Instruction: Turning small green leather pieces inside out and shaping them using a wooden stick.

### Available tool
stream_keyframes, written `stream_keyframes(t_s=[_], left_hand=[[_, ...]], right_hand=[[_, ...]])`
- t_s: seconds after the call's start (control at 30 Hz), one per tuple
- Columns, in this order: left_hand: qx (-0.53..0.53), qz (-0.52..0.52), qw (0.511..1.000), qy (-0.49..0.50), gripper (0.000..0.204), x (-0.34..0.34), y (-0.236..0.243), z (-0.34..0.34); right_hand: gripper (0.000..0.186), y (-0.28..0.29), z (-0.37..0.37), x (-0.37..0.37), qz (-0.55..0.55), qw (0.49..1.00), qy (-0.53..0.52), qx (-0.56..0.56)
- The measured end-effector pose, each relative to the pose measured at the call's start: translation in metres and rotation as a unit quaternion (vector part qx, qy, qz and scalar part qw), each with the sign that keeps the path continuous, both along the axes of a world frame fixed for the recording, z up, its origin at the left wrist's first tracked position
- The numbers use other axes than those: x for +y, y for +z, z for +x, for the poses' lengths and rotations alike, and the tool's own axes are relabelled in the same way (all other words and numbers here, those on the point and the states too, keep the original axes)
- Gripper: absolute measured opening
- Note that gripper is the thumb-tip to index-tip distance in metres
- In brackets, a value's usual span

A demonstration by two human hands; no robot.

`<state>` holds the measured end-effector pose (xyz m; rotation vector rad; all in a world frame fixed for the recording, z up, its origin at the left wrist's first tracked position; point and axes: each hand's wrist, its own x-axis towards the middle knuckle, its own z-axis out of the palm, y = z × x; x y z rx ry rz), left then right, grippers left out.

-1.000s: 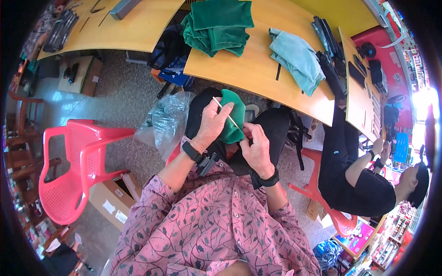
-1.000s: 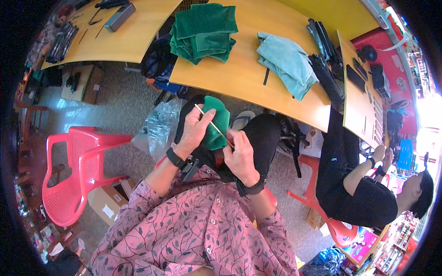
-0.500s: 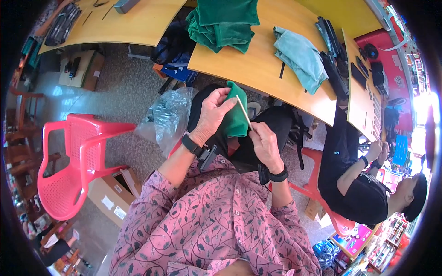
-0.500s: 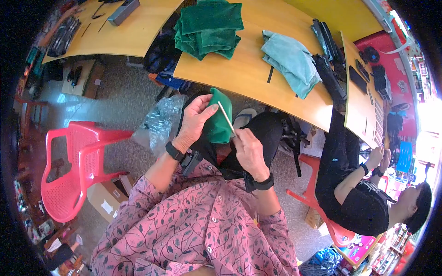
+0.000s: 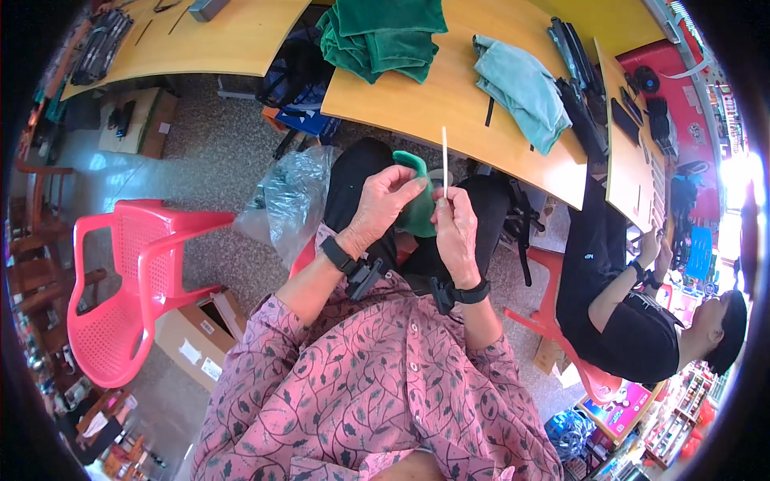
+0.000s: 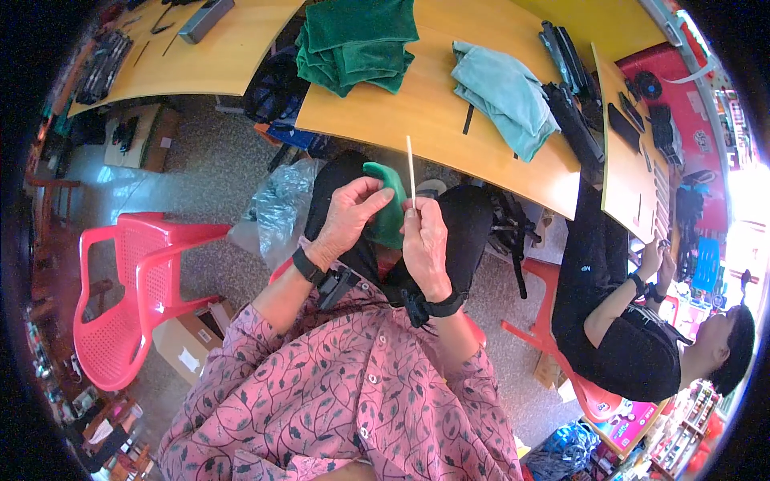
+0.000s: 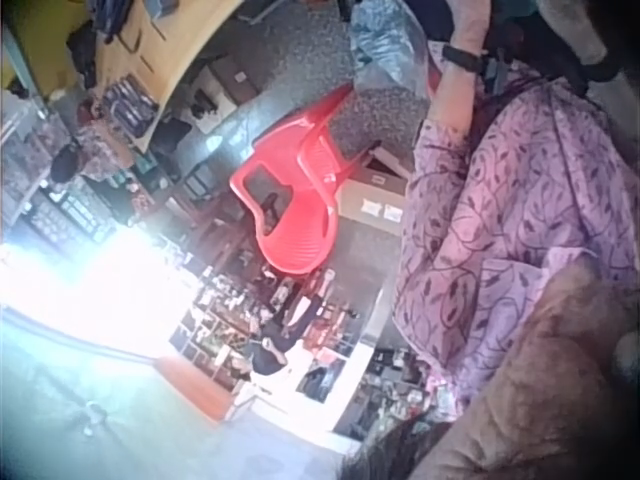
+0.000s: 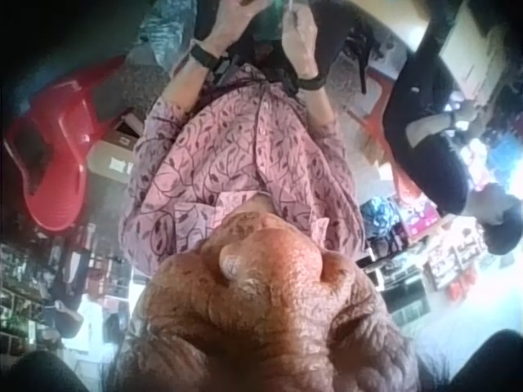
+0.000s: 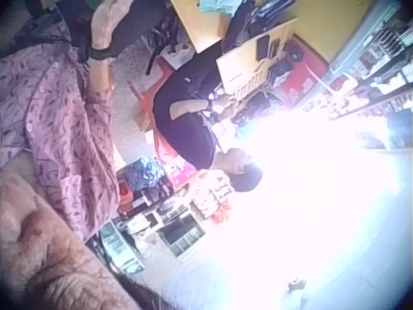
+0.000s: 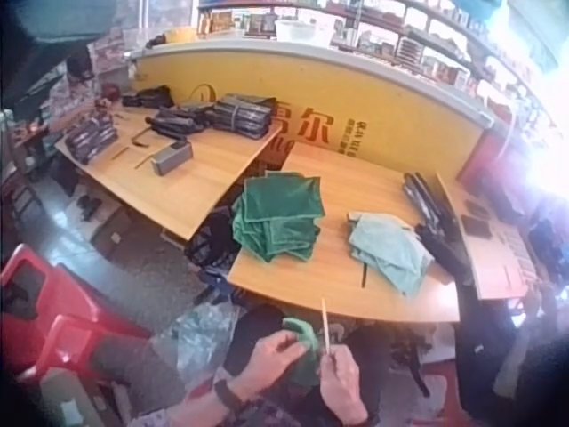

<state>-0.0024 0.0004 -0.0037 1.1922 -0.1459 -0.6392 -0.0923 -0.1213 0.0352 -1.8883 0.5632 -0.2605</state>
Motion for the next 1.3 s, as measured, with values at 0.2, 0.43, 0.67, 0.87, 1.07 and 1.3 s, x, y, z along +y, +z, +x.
stream_keyframes(t_s=[0.2,0.43,0.67,0.87,1.07,1.3], left_hand=[[0.052,-0.026,0.996,-0.064,0.018,0.003,0.004,0.002],[0.1,-0.06,0.99,-0.075,0.018,0.003,0.002,0.002],[-0.002,-0.021,0.997,-0.075,0.021,-0.002,0.003,-0.002],[-0.043,0.062,0.994,-0.083,0.034,-0.002,0.004,-0.002],[-0.127,0.054,0.988,-0.073,0.042,-0.007,0.008,-0.015],[-0.035,0.02,0.997,-0.059,0.031,-0.008,0.006,-0.011]], right_hand=[[0.012,-0.008,0.004,-0.003,0.014,1.0,-0.02,-0.008],[0.015,-0.018,0.003,-0.012,0.077,0.997,-0.017,-0.009],[0.019,-0.023,-0.002,-0.006,0.184,0.983,-0.022,0.004],[0.021,-0.021,-0.003,-0.009,0.301,0.952,-0.051,-0.03],[0.02,-0.019,-0.004,-0.015,0.351,0.934,-0.057,-0.037],[0.013,-0.024,-0.002,-0.012,0.376,0.92,-0.073,-0.079]])
